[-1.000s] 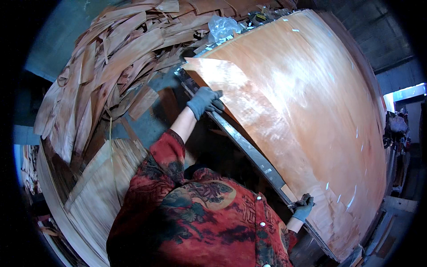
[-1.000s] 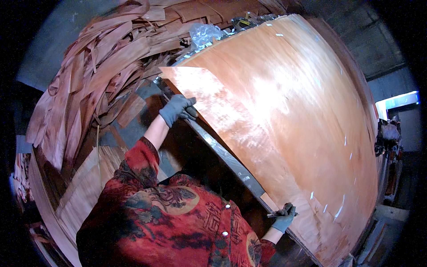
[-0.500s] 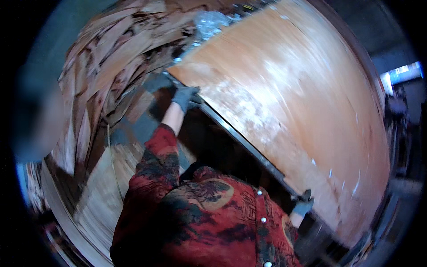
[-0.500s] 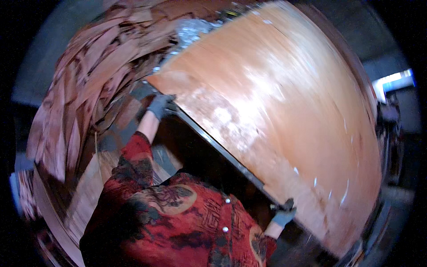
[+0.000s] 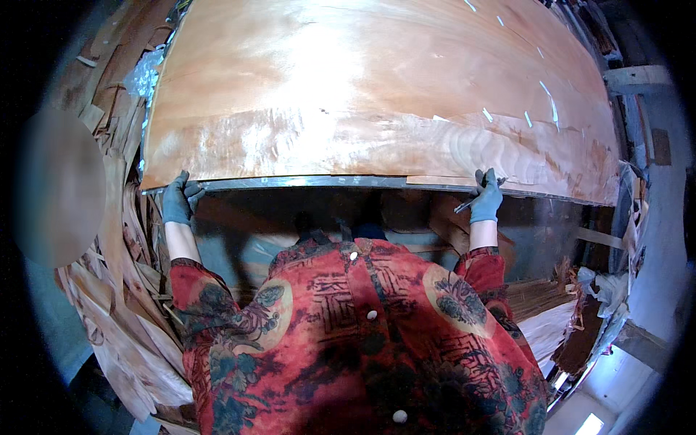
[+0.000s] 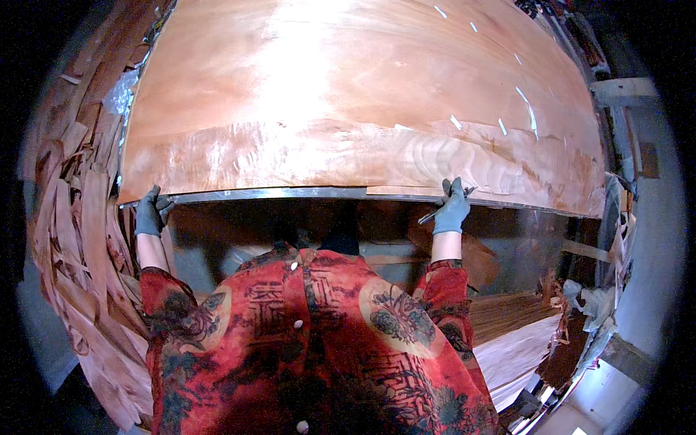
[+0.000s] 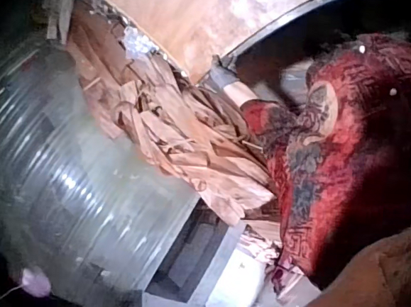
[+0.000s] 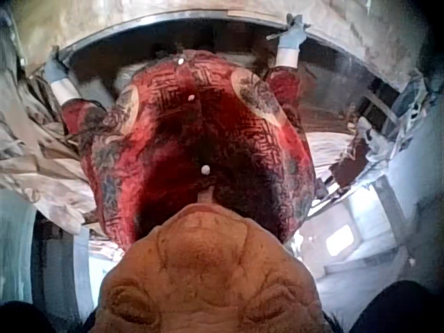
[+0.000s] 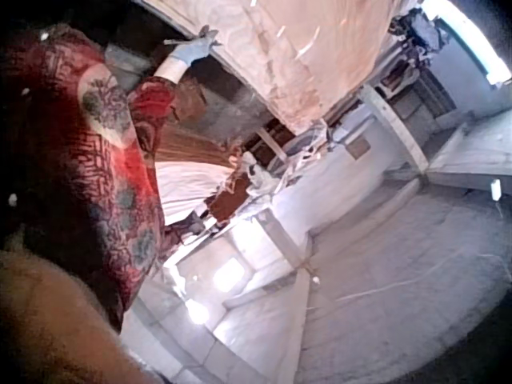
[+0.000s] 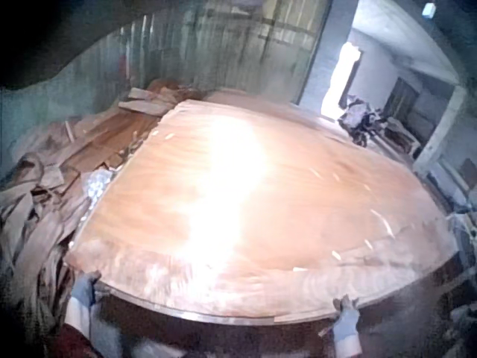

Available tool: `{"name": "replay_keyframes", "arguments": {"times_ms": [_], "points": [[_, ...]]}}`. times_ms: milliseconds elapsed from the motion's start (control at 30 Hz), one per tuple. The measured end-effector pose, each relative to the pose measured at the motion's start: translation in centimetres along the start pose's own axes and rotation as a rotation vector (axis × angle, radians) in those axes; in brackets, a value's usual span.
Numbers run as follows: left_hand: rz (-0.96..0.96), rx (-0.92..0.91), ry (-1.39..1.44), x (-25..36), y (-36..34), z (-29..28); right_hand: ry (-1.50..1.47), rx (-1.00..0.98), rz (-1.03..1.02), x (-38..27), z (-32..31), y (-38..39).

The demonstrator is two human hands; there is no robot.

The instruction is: The person applies thin wood veneer sheets to a large curved wooden surface. They use a utility knife to trim the veneer and a small white stick to smooth the material and press it into place. The person works methodically across the surface, adjusting the veneer and removing excess material.

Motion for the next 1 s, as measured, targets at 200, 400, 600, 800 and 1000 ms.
{"name": "replay_keyframes", "arguments": {"times_ms": [200,400,600,800,1000], "points": [[0.031,0.07,0.009,0.6,1.6,1.1,0.538,-0.224,-0.479,0.3,2.0,5.0],[-0.026,0.065,-0.026,1.0,1.4,1.0,1.423,-0.534,-0.873,-3.0,7.0,8.1],[-0.021,0.024,0.004,0.4,0.1,-0.2,1.639,-0.697,-0.941,-1.4,7.5,7.5],[-0.01,0.082,-0.06,0.7,1.1,0.7,1.741,-0.767,-1.153,-0.2,6.9,6.8],[-0.06,0.043,-0.038,0.6,0.1,0.9,1.726,-0.786,-1.206,0.2,6.3,6.2]]}}
Point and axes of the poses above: each hand's wrist, its own y-axis away from the middle knuckle, its own z-axis out of the palm, x = y × z, the point moved 3 cm from there along -y, towards the middle knuckle, and after that the axes turned 3 degrees about -y, right-handed, at the moved point
